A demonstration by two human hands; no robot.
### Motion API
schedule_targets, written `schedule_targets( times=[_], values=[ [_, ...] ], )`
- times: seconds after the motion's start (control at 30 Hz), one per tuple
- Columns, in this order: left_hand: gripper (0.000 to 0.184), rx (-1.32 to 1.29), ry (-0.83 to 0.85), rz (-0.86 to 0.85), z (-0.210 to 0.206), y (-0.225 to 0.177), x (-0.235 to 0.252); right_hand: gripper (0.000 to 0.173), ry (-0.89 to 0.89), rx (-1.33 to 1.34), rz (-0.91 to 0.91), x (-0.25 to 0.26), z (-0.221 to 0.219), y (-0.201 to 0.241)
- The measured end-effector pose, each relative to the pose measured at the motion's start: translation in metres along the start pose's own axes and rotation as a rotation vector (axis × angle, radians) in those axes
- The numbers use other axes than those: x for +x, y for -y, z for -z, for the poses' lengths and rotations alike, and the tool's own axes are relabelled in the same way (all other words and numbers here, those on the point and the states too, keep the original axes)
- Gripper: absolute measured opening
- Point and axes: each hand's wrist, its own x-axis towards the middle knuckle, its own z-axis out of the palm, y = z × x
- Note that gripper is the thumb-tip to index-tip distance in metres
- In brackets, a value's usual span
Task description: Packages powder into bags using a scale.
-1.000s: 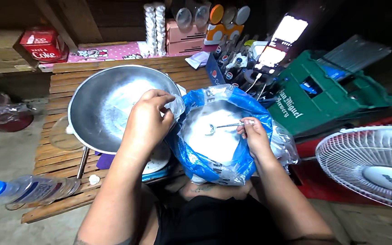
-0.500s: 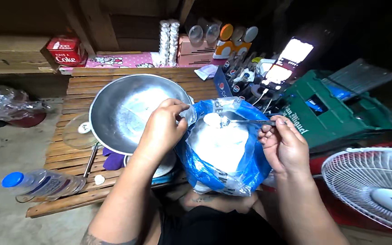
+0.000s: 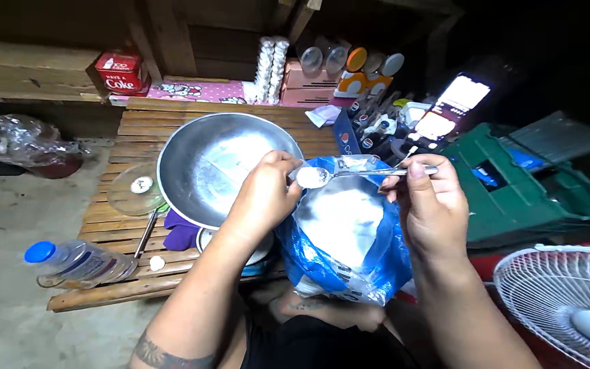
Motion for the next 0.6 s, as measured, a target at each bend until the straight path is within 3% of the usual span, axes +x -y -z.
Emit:
schedule_targets(
  times=[0.17,0.4,0.5,0.6],
  values=[
    [0.031,0.0,0.017,0.005,0.001,-0.003,-0.001,0.013,0.133,-0.242,0.205,0.007,-0.022,0.003],
    [0.034,0.001,-0.012,0.028,0.002,0.0,0.0,0.02,0.255,-0.691,0.646,0.008,-0.025,0.003],
    [0.034,-0.002,-0.041,0.033,0.002,0.002,0.001,0.018,0.183,-0.604,0.595,0.003,-0.011,0.001],
    [0.035,-0.004,-0.044,0.034,0.002,0.001,0.0,0.015,0.04,-0.343,0.416,-0.006,0.008,-0.003]
  ],
)
